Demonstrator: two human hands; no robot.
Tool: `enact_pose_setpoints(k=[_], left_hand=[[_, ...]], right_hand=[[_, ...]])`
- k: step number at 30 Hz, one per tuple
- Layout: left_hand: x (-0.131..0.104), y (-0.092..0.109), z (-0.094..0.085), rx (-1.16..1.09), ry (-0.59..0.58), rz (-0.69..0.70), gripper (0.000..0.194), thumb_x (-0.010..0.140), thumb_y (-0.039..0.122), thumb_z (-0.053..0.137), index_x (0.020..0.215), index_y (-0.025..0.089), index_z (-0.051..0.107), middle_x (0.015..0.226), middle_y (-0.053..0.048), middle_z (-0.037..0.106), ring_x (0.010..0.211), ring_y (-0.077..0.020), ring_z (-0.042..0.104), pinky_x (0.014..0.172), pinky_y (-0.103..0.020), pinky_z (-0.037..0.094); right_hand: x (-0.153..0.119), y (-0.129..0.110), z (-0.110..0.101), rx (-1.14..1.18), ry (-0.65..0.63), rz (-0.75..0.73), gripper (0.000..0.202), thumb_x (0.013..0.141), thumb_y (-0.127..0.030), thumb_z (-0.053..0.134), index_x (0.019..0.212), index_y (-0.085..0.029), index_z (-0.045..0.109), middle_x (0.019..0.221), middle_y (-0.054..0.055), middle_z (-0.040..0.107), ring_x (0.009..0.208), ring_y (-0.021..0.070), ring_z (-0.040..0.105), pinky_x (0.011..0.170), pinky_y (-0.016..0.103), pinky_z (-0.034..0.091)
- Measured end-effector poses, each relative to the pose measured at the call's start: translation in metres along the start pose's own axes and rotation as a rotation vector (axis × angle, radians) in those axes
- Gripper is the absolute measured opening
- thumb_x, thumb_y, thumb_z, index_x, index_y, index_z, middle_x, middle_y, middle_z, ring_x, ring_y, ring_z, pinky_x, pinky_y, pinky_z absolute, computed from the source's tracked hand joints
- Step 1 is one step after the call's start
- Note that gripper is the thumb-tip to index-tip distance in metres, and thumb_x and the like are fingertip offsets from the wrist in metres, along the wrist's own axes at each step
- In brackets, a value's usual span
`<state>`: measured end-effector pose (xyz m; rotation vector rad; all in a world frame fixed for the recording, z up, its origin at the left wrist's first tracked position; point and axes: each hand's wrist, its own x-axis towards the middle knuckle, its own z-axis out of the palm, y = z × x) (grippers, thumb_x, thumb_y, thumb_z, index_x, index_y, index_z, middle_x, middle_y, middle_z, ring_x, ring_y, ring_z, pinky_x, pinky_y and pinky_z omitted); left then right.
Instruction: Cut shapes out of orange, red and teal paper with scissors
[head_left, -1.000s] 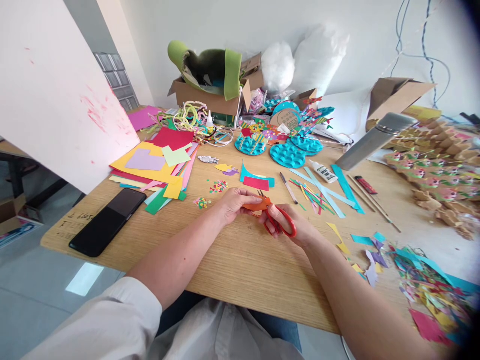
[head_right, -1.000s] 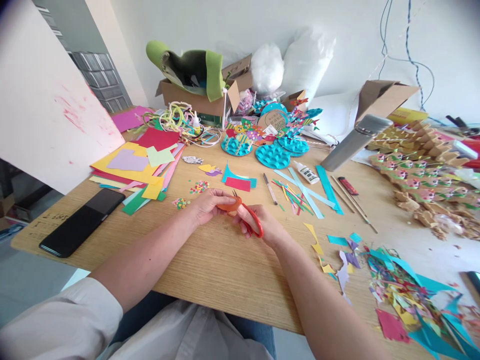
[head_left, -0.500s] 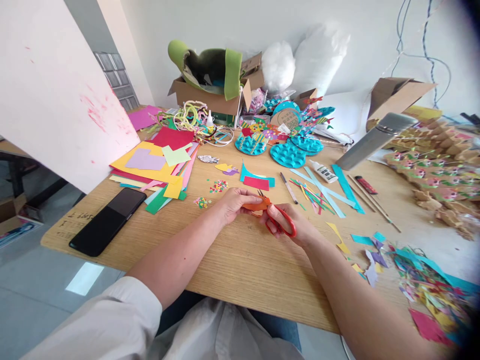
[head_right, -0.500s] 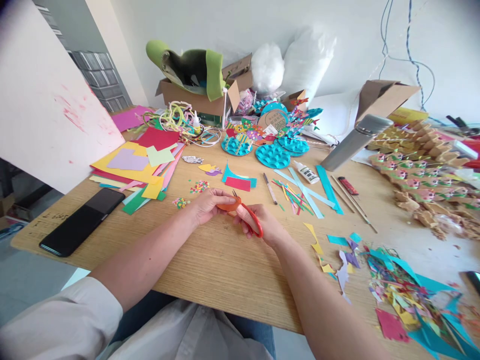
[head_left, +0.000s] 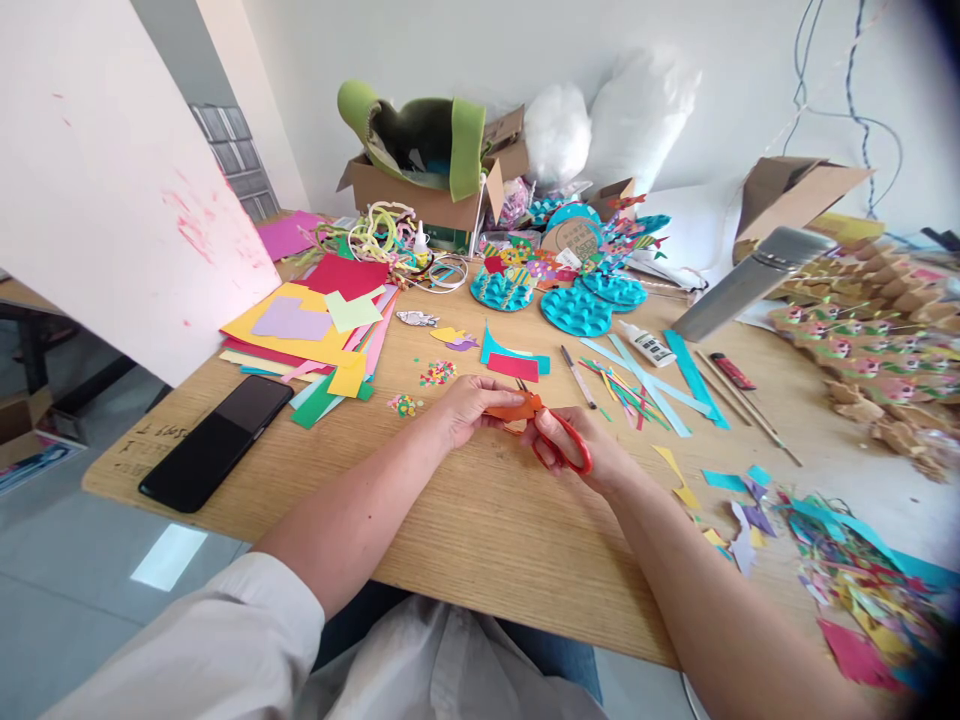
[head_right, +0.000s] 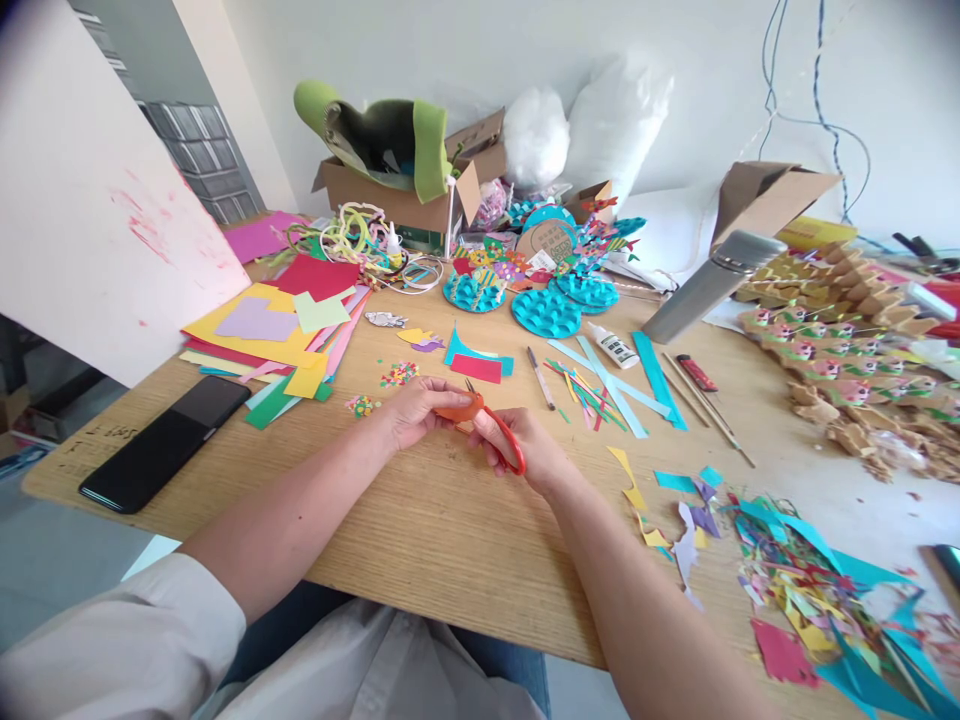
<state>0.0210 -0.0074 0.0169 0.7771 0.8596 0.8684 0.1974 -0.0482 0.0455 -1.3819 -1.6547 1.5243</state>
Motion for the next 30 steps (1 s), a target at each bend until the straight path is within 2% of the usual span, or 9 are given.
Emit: enact_pose_setpoints(k=[10,17,23,30], left_hand=[[0.0000,0.0003,-0.0001,-0.025,-0.014,0.009,0.029,0.055,0.024,0.086,0.078,0.010,0.072,0.075,-0.008,0.069,0.062,-0.0129,0.061,0.057,-0.025,0.046],[-0.0029,0.0022,0.0016,-0.053,-0.003,0.027,0.028,0.056,0.022,0.084,0.076,0.011,0.069,0.074,-0.006,0.069,0.060,-0.0114,0.060,0.056,-0.023,0.046],[-0.0028,0.0025,0.0021,-0.053,0.021,0.049,0.026,0.056,0.021,0.082,0.074,0.011,0.067,0.072,-0.005,0.068,0.057,-0.0107,0.059,0.053,-0.022,0.044],[-0.0039,0.0030,0.0014,0.003,0.009,0.046,0.026,0.057,0.023,0.081,0.076,0.010,0.068,0.074,-0.008,0.070,0.062,-0.0145,0.063,0.056,-0.024,0.047]], right_hand=[[-0.0004,0.0017,-0.0005,0.012,-0.006,-0.017,0.071,0.070,-0.086,0.054,0.068,-0.015,0.062,0.043,-0.002,0.047,0.037,0.0102,0.042,0.041,0.026,0.029],[0.0003,0.0034,-0.0004,0.018,-0.019,-0.020,0.069,0.072,-0.083,0.056,0.069,-0.014,0.063,0.045,-0.002,0.048,0.038,0.0097,0.043,0.042,0.025,0.026],[0.0015,0.0084,-0.0024,0.008,-0.046,-0.037,0.064,0.078,-0.077,0.055,0.071,-0.014,0.064,0.047,-0.002,0.050,0.039,0.0102,0.045,0.043,0.025,0.029],[-0.0018,-0.0015,-0.0010,-0.004,-0.070,-0.040,0.062,0.075,-0.077,0.059,0.070,-0.015,0.063,0.050,0.000,0.054,0.042,0.0112,0.049,0.046,0.025,0.034]])
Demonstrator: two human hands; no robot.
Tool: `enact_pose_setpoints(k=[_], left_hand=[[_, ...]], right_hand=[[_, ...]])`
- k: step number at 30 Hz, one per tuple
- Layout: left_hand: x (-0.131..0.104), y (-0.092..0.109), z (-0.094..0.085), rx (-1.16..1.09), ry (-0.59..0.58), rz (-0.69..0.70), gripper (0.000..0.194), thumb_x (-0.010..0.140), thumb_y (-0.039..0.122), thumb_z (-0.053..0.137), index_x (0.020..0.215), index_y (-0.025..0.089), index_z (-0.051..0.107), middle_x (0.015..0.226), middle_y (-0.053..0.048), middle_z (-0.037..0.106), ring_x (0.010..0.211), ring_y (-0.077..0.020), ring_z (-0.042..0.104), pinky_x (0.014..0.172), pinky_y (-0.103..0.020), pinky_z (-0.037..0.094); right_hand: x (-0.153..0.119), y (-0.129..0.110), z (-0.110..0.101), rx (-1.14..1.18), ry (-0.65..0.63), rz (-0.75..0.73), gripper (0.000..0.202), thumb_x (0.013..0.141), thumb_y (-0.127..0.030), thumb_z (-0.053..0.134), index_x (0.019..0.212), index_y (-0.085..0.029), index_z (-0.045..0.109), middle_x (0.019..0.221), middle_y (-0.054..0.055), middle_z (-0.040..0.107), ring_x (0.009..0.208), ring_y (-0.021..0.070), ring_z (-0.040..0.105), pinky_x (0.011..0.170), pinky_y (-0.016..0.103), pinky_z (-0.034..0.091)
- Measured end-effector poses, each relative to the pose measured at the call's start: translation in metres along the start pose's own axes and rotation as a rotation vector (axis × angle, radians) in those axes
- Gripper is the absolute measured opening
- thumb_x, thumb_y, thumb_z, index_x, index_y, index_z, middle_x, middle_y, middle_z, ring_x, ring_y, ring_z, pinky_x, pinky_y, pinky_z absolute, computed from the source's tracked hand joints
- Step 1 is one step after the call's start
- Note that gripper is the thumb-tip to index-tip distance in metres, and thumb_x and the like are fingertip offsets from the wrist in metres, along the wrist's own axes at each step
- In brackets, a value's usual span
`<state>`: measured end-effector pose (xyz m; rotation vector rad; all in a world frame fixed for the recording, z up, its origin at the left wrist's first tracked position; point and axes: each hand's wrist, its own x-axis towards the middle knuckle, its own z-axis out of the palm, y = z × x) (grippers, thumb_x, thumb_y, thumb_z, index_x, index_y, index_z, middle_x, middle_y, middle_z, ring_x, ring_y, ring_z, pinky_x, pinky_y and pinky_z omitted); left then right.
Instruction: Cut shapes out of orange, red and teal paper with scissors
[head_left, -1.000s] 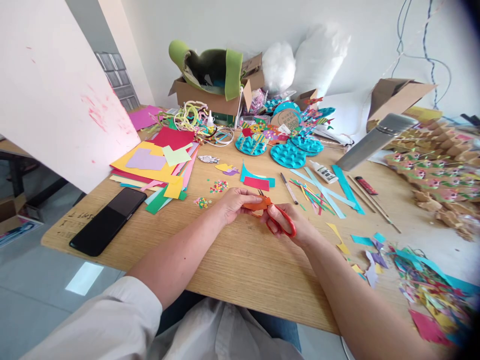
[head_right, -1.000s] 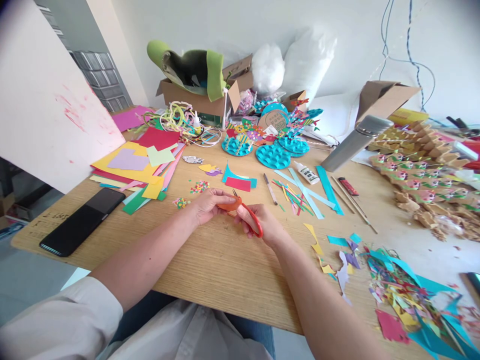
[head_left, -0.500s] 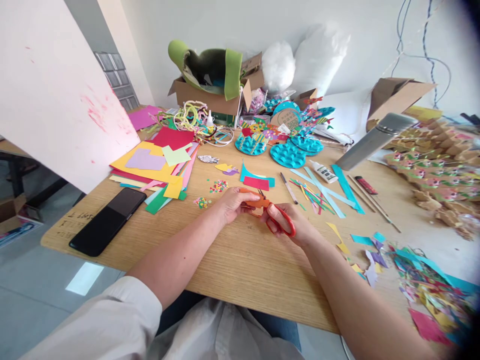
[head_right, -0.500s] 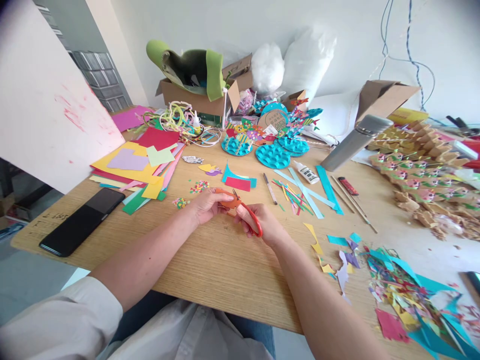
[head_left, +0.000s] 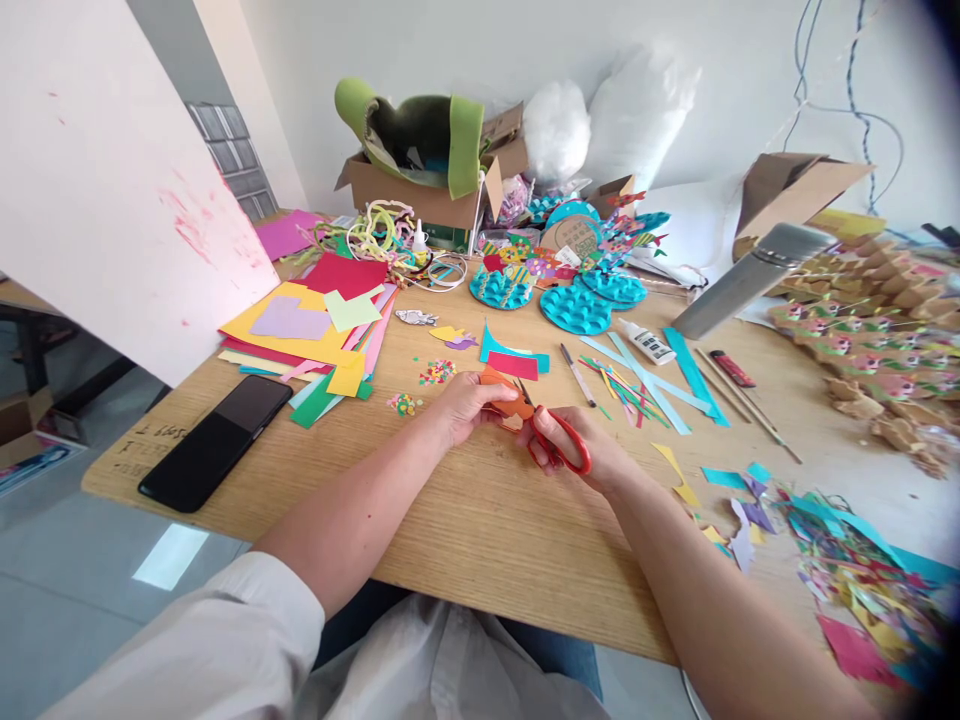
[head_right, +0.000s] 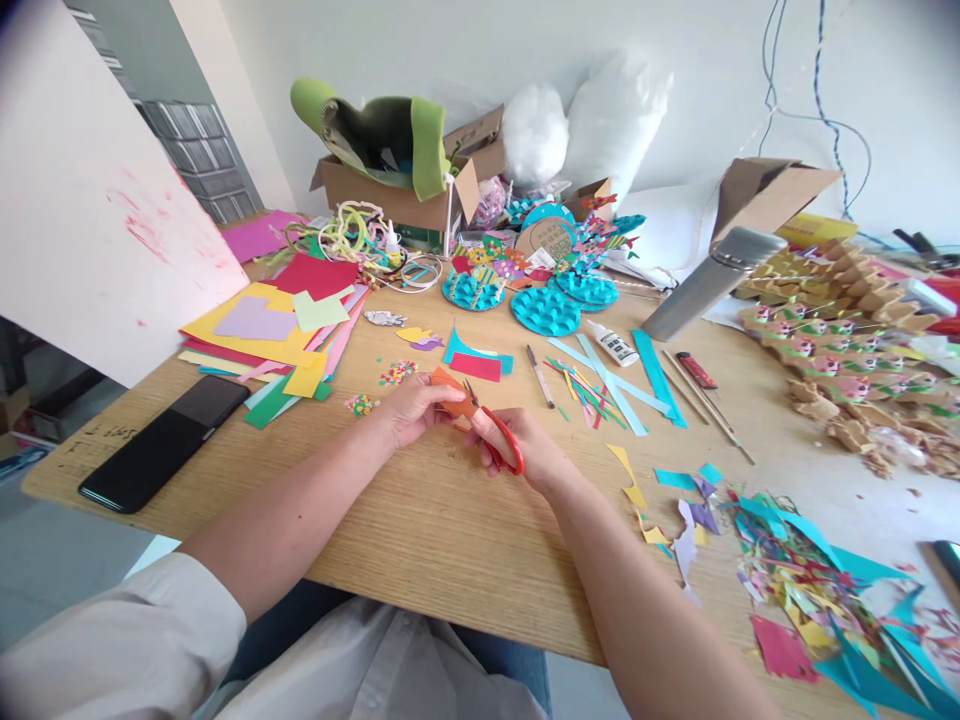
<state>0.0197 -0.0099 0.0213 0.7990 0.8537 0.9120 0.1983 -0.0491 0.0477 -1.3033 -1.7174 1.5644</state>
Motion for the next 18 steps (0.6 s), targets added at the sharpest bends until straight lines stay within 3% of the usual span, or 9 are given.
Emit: enact_pose_setpoints(k=[18], left_hand=[[0.0001,0.0002,-0.0005,-0.001,-0.009,-0.005,0.028,0.056,0.023,0.083,0.075,0.011,0.066,0.071,-0.006,0.068,0.062,-0.0137,0.063,0.055,-0.024,0.047]], right_hand=[[-0.0018,-0.0048,0.0005,-0.026,-0.011,0.018,0.065,0.072,-0.081,0.057,0.068,-0.016,0.061,0.050,0.000,0.054,0.042,0.0116,0.048,0.045,0.026,0.034]])
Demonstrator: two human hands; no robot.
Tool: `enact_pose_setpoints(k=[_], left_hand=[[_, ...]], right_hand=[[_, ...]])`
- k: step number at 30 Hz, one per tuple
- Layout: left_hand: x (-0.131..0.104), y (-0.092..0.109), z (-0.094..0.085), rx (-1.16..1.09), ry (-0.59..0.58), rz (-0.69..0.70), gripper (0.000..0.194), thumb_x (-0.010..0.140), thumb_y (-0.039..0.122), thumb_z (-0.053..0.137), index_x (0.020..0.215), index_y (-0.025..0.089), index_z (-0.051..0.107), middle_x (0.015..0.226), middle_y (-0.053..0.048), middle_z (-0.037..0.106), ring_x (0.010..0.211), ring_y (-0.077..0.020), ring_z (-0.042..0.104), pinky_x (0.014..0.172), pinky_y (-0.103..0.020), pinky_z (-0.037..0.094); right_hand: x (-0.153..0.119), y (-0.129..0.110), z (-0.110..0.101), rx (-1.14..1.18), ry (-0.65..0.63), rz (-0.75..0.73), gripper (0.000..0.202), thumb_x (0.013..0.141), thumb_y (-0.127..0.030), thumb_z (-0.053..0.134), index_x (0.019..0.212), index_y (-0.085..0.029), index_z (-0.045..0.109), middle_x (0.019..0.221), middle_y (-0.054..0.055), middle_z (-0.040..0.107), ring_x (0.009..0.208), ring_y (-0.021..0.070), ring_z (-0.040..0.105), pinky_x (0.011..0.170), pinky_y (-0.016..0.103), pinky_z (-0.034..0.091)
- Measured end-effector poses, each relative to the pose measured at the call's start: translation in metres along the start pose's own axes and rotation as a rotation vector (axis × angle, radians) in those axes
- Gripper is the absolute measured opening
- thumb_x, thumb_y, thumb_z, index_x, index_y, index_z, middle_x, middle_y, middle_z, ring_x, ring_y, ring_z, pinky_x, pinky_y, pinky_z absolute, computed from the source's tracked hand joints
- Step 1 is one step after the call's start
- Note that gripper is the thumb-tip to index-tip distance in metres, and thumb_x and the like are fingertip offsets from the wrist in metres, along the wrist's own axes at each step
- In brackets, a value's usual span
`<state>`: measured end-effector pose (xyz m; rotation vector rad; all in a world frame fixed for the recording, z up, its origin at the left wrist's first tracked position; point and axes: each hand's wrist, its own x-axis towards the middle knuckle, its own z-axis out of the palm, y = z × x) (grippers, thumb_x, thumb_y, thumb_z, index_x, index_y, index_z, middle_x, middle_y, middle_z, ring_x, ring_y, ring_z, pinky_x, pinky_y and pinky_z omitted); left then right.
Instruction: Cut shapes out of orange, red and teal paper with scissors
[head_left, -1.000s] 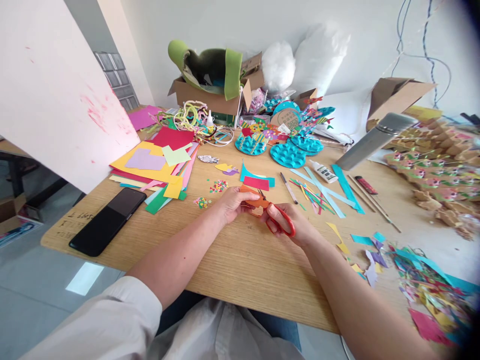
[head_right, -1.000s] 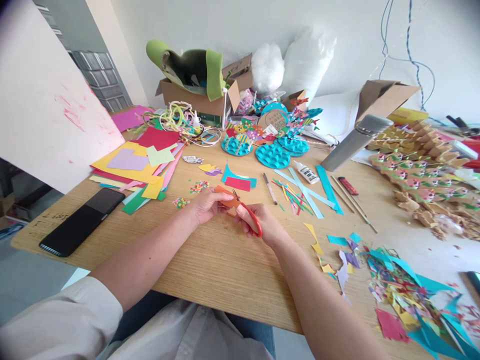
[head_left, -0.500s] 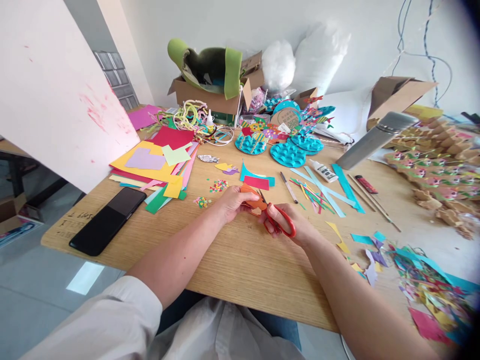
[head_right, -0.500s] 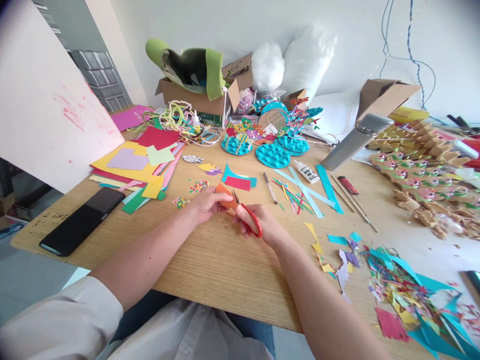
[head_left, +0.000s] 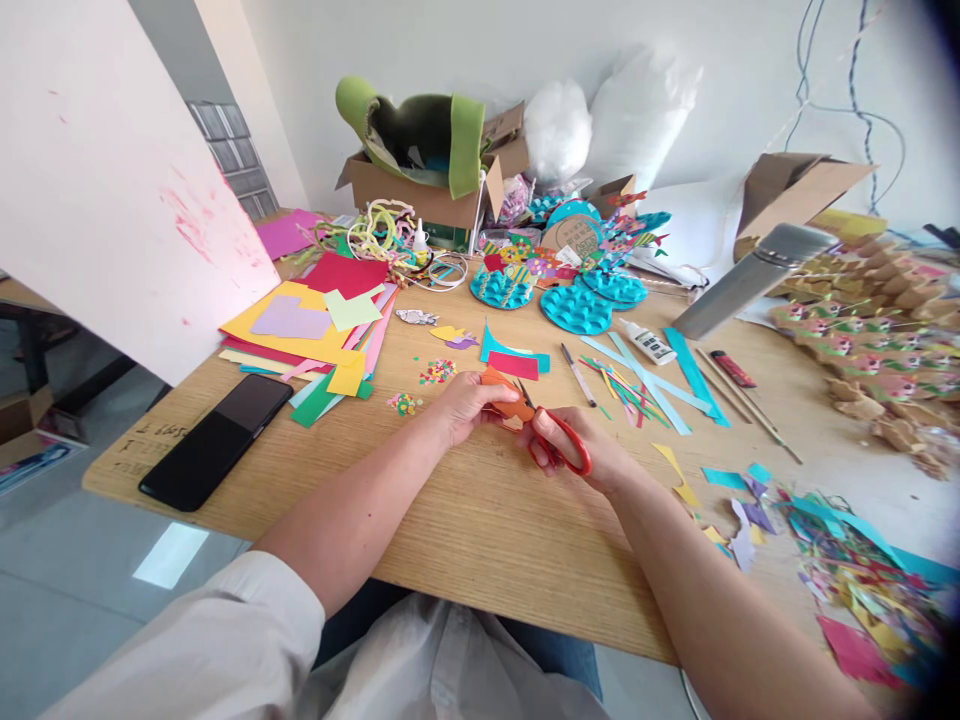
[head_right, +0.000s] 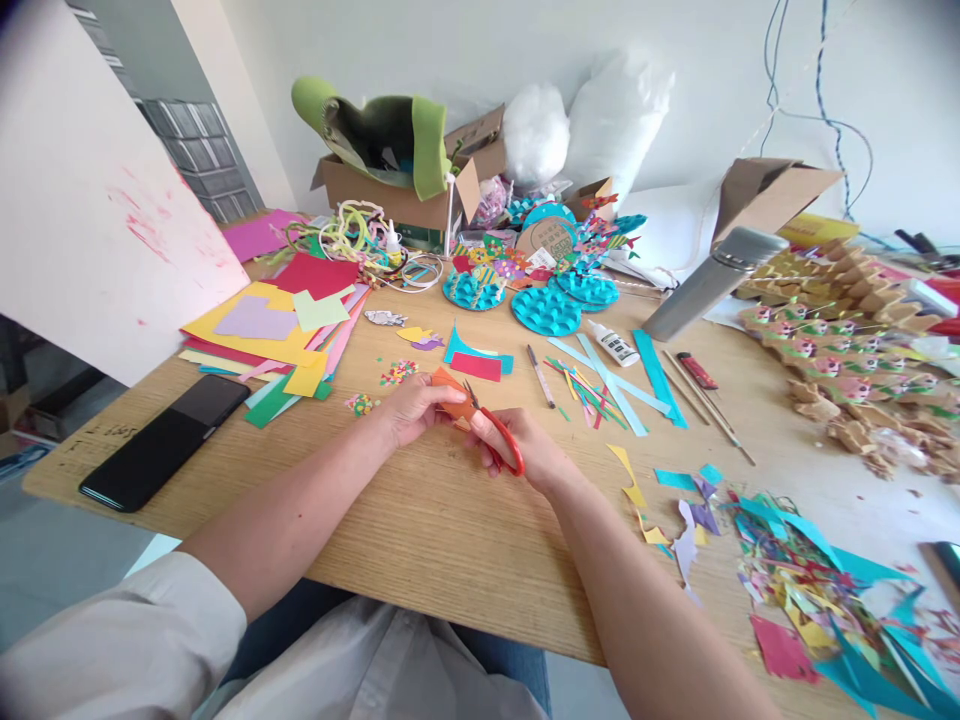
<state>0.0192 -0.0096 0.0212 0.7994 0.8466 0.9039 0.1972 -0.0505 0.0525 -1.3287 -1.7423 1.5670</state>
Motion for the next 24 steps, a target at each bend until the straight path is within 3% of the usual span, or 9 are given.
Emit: enact_pose_setpoints(k=[8,24], left_hand=[[0.0005,-0.0006,0.0005,-0.006,0.010,-0.003,0.026,0.056,0.022,0.082,0.073,0.011,0.065,0.069,-0.005,0.067,0.060,-0.0129,0.062,0.054,-0.023,0.046],[0.0005,-0.0004,0.0008,-0.017,-0.039,-0.029,0.027,0.057,0.022,0.083,0.076,0.010,0.067,0.070,-0.004,0.067,0.056,-0.0105,0.059,0.056,-0.024,0.045]], right_hand=[[0.0012,0.0043,-0.0007,-0.025,-0.006,-0.013,0.068,0.075,-0.083,0.051,0.070,-0.016,0.062,0.050,0.001,0.055,0.042,0.0119,0.049,0.045,0.026,0.033],[0.0033,0.0098,-0.0020,0.007,0.050,-0.024,0.060,0.077,-0.073,0.060,0.070,-0.013,0.064,0.047,-0.001,0.052,0.039,0.0099,0.047,0.043,0.024,0.029]])
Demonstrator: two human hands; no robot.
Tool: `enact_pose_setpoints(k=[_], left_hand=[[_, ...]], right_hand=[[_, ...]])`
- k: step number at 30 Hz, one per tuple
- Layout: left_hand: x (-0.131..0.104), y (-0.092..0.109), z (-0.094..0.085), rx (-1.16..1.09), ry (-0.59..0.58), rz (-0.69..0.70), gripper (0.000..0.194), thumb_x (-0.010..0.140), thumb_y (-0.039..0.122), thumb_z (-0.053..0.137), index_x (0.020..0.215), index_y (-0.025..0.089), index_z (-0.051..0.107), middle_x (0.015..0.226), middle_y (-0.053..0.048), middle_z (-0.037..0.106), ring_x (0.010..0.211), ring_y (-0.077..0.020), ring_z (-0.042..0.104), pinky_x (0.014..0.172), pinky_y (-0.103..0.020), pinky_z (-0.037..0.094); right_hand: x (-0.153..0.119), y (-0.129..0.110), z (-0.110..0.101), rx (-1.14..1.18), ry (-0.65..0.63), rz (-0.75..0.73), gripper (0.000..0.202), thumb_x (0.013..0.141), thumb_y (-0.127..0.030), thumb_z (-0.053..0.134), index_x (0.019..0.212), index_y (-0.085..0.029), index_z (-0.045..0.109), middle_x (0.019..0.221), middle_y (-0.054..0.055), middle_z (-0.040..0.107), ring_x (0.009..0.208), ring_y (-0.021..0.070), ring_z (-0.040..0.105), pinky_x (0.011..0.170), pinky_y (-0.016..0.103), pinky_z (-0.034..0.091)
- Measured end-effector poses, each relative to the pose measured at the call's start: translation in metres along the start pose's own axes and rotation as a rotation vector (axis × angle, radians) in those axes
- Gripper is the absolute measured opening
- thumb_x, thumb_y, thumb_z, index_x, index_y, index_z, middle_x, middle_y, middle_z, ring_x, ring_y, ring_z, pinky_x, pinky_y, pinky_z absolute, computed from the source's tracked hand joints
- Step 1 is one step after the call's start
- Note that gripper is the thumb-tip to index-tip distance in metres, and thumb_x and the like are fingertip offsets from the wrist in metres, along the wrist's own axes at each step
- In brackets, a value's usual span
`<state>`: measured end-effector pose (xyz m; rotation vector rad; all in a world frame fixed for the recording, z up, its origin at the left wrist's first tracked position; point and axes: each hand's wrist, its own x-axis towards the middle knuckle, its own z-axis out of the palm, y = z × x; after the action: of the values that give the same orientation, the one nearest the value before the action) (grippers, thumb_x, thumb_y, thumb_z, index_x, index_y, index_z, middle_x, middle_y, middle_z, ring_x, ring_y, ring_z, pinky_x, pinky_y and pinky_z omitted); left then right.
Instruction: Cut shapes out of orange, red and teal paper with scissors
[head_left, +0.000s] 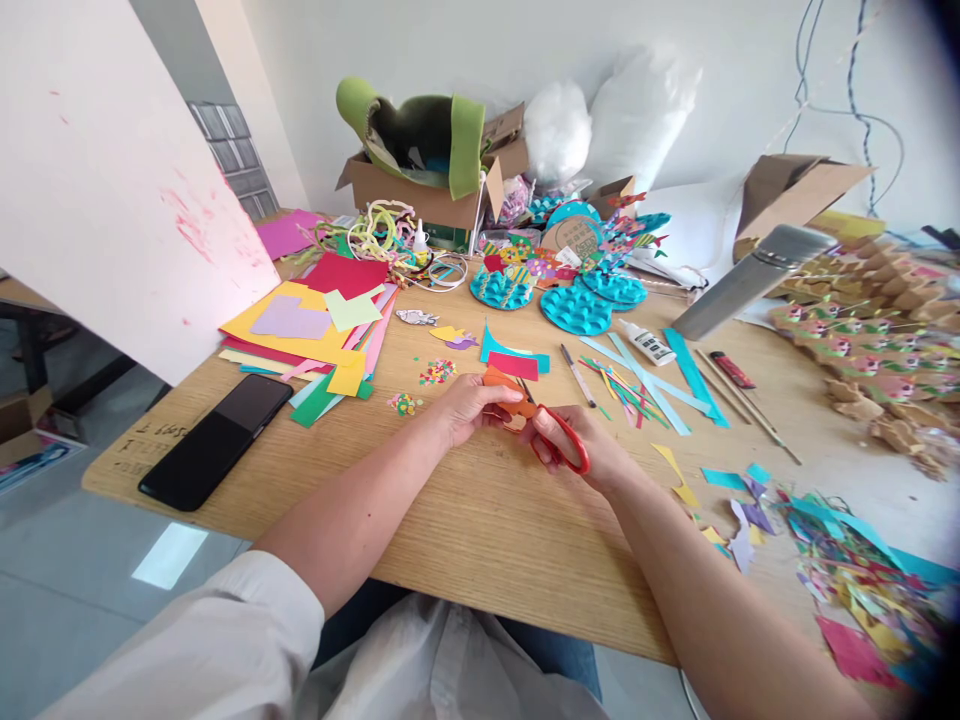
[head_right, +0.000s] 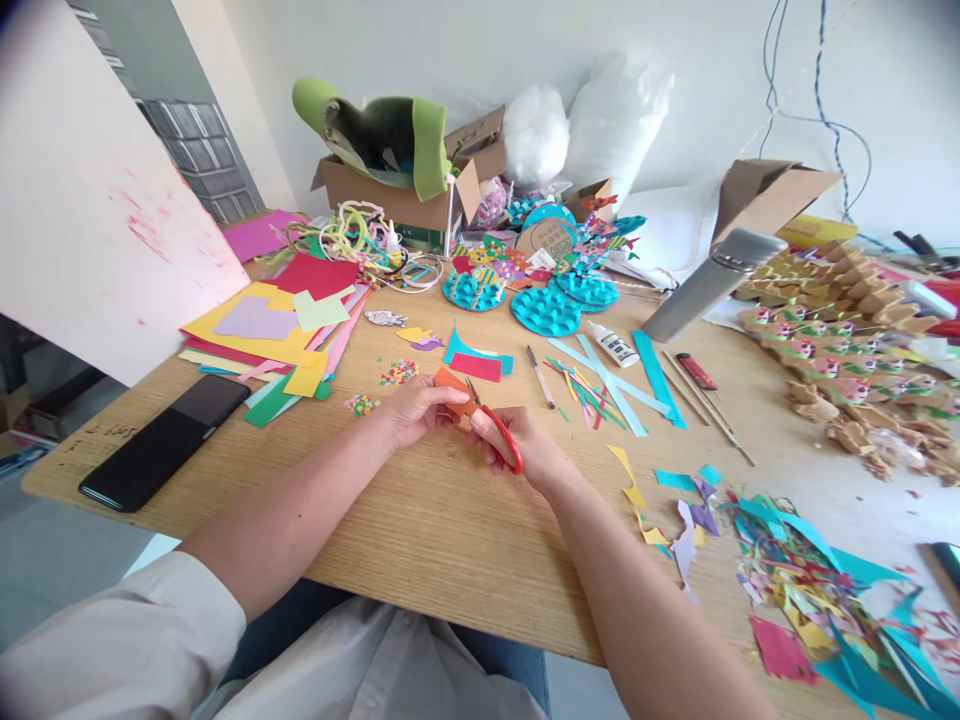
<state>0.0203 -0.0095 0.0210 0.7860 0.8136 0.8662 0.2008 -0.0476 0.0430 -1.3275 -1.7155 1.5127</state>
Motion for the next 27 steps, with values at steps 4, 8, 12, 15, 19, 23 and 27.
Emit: enact_pose_setpoints(k=[4,8,12,15,19,23,27], left_hand=[[0.0008,-0.0011,-0.0003,0.000,-0.001,0.008,0.027,0.058,0.022,0.083,0.077,0.010,0.067,0.070,-0.004,0.067,0.054,-0.0095,0.057,0.056,-0.024,0.044],[0.0009,-0.0012,0.0001,-0.021,0.021,0.022,0.023,0.059,0.020,0.081,0.074,0.010,0.067,0.069,-0.004,0.067,0.052,-0.0086,0.056,0.054,-0.023,0.044],[0.0013,-0.0009,0.0001,-0.008,0.028,0.021,0.022,0.059,0.019,0.080,0.075,0.010,0.068,0.067,-0.004,0.067,0.052,-0.0094,0.056,0.054,-0.023,0.044],[0.0016,-0.0007,0.0001,0.011,0.035,0.016,0.021,0.059,0.019,0.079,0.075,0.009,0.068,0.067,-0.005,0.068,0.052,-0.0096,0.057,0.055,-0.023,0.045],[0.0008,-0.0005,0.0005,0.034,0.038,0.018,0.019,0.060,0.019,0.078,0.073,0.010,0.068,0.066,-0.004,0.067,0.052,-0.0089,0.056,0.056,-0.023,0.045],[0.0000,-0.0002,0.0007,0.033,0.035,0.020,0.019,0.060,0.019,0.078,0.073,0.010,0.068,0.067,-0.005,0.068,0.054,-0.0099,0.057,0.056,-0.023,0.045],[0.0006,-0.0002,0.0003,0.013,0.035,0.023,0.016,0.060,0.019,0.077,0.071,0.011,0.067,0.067,-0.005,0.068,0.055,-0.0103,0.058,0.055,-0.023,0.044]], right_hand=[[-0.0007,-0.0015,0.0005,0.006,0.004,0.006,0.061,0.076,-0.073,0.061,0.070,-0.013,0.064,0.047,-0.001,0.052,0.039,0.0096,0.047,0.043,0.024,0.029],[0.0003,-0.0010,0.0010,0.013,0.009,0.020,0.061,0.074,-0.074,0.062,0.070,-0.013,0.064,0.047,-0.001,0.052,0.038,0.0096,0.046,0.043,0.024,0.029],[0.0007,-0.0004,0.0013,0.015,-0.005,0.006,0.060,0.075,-0.073,0.062,0.069,-0.013,0.063,0.048,-0.001,0.053,0.039,0.0098,0.047,0.043,0.024,0.030],[-0.0003,-0.0017,0.0016,0.021,-0.014,0.008,0.060,0.075,-0.073,0.062,0.068,-0.014,0.062,0.049,-0.001,0.053,0.040,0.0101,0.047,0.043,0.024,0.031],[-0.0014,-0.0042,0.0013,0.011,-0.021,0.017,0.059,0.074,-0.073,0.063,0.067,-0.014,0.061,0.049,-0.001,0.053,0.040,0.0100,0.047,0.043,0.024,0.031],[-0.0008,-0.0043,0.0010,-0.003,-0.015,0.024,0.060,0.075,-0.073,0.061,0.067,-0.014,0.062,0.048,-0.001,0.052,0.040,0.0099,0.047,0.044,0.024,0.031],[0.0003,-0.0019,0.0012,-0.015,-0.016,0.018,0.060,0.076,-0.073,0.060,0.068,-0.014,0.062,0.048,-0.001,0.052,0.039,0.0099,0.046,0.043,0.024,0.029]])
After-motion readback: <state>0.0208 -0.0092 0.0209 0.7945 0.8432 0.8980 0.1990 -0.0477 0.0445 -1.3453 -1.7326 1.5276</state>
